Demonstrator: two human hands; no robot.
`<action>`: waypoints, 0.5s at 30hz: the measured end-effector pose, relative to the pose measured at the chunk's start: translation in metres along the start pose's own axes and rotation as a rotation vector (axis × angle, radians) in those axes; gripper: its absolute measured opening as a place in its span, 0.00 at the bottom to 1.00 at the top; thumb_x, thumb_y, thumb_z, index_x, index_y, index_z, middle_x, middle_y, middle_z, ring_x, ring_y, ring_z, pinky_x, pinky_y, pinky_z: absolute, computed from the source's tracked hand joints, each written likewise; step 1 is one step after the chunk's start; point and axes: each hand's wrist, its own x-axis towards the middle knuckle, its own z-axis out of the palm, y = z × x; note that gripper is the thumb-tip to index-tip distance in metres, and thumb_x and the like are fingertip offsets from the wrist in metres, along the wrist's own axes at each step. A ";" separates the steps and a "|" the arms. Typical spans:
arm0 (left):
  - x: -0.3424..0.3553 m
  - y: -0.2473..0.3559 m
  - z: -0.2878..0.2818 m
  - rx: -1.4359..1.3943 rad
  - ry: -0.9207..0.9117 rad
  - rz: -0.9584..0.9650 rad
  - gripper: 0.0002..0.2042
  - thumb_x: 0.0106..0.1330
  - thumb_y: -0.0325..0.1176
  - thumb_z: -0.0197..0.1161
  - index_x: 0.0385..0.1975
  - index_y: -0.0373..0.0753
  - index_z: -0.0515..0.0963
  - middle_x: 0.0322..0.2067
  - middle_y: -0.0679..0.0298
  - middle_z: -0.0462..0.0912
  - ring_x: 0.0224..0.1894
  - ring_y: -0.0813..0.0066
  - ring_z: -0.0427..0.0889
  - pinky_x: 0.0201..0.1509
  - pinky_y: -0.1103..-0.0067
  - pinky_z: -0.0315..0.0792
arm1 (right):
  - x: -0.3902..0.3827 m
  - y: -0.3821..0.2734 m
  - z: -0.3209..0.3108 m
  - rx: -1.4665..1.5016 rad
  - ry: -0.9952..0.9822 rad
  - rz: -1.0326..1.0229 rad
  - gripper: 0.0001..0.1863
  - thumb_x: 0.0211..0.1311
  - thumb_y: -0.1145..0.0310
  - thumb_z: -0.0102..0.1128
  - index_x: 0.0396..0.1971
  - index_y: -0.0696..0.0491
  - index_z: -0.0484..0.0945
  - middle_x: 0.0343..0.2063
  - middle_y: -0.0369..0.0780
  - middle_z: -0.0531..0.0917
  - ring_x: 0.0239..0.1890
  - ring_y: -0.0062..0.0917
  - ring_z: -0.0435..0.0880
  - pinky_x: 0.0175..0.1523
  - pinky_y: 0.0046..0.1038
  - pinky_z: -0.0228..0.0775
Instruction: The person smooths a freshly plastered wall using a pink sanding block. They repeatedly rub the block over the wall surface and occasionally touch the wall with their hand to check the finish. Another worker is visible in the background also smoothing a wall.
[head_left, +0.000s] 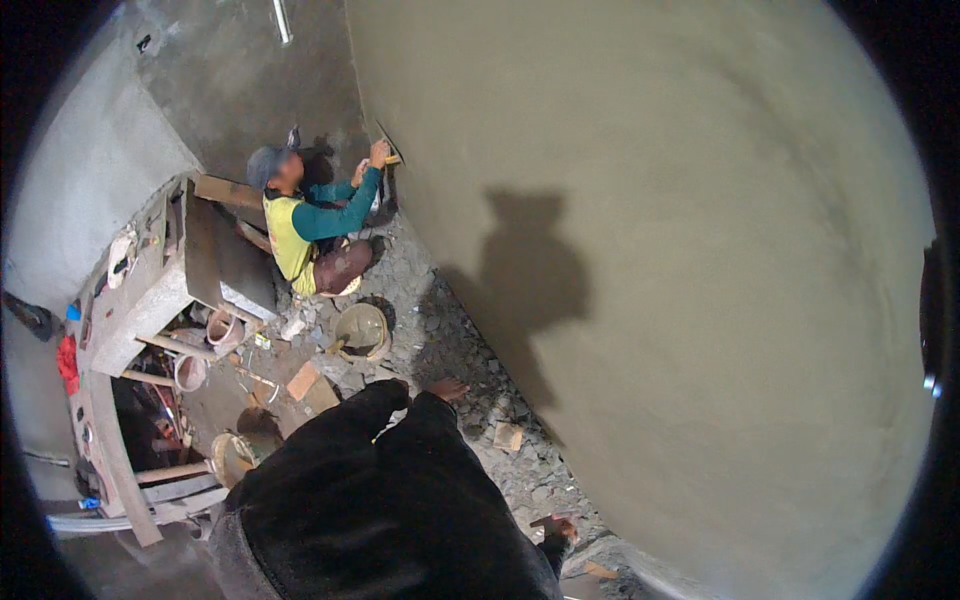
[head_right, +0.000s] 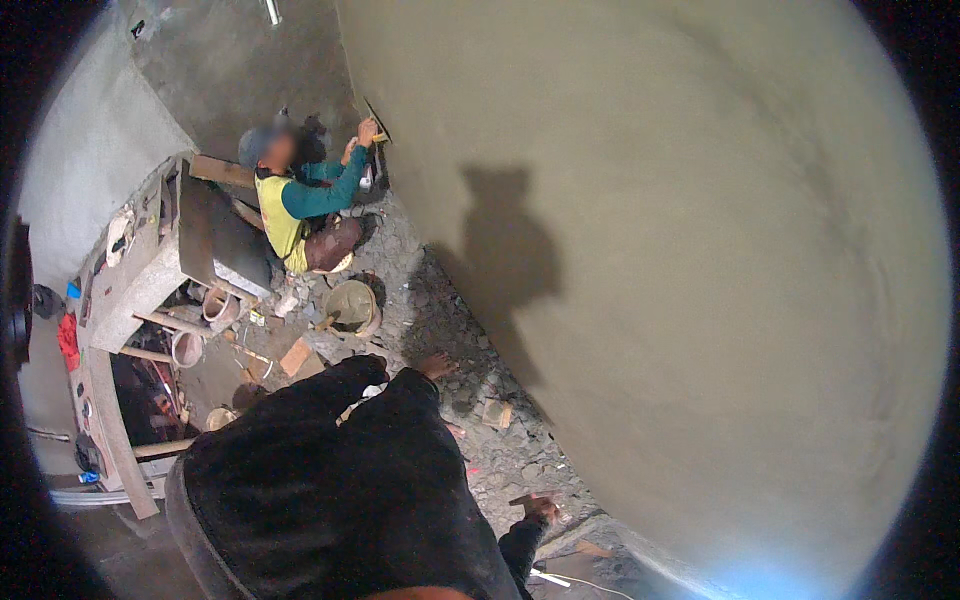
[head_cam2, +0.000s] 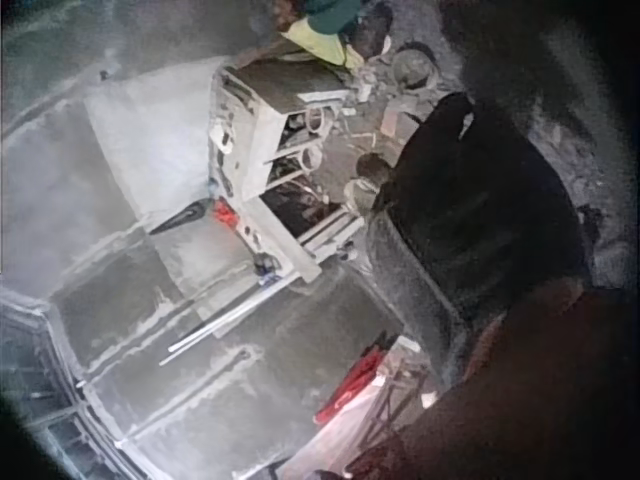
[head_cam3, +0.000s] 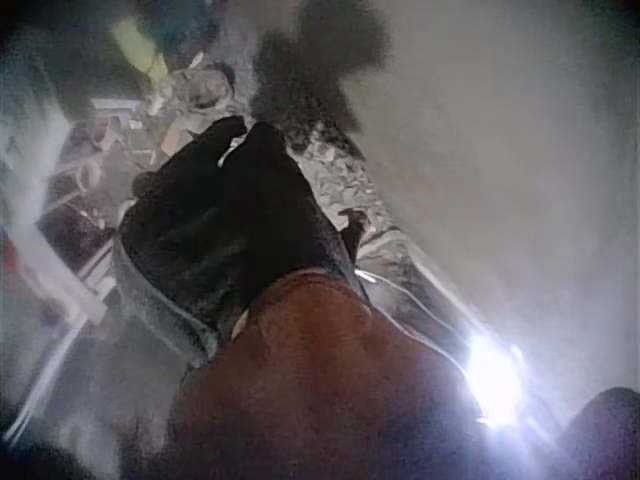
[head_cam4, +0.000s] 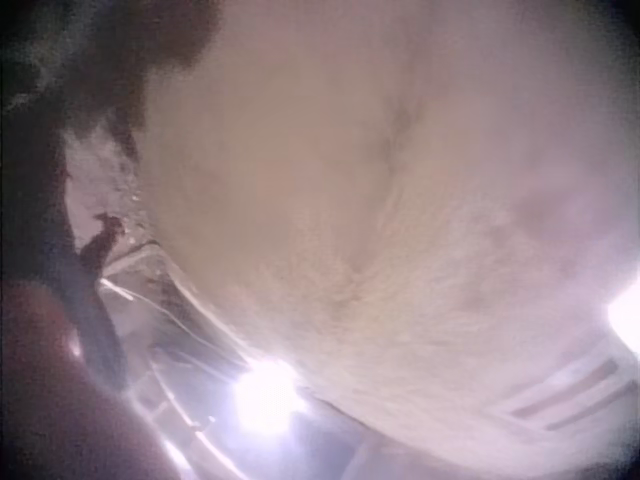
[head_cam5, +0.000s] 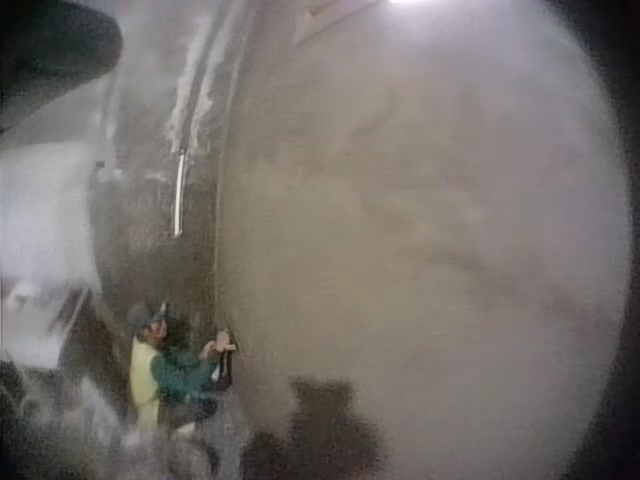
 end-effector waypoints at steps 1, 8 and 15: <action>-0.012 0.033 -0.009 0.046 -0.037 0.057 0.33 0.75 0.61 0.62 0.74 0.48 0.79 0.72 0.51 0.80 0.74 0.54 0.80 0.75 0.56 0.75 | 0.018 0.031 0.029 0.127 0.038 0.001 0.37 0.52 0.34 0.76 0.57 0.43 0.90 0.60 0.46 0.89 0.62 0.41 0.86 0.70 0.45 0.74; 0.054 0.121 0.016 0.419 0.742 0.754 0.34 0.90 0.48 0.45 0.90 0.52 0.42 0.85 0.57 0.58 0.85 0.51 0.59 0.89 0.58 0.53 | 0.137 0.065 0.093 0.566 0.151 -0.729 0.16 0.68 0.56 0.69 0.45 0.51 0.92 0.39 0.40 0.94 0.42 0.33 0.93 0.47 0.39 0.85; 0.057 0.117 0.018 0.415 0.596 0.697 0.38 0.89 0.50 0.47 0.89 0.49 0.36 0.86 0.58 0.55 0.85 0.44 0.57 0.89 0.51 0.52 | 0.048 -0.050 0.109 0.350 0.097 -0.531 0.28 0.68 0.44 0.74 0.58 0.50 0.88 0.51 0.39 0.94 0.55 0.32 0.93 0.62 0.39 0.84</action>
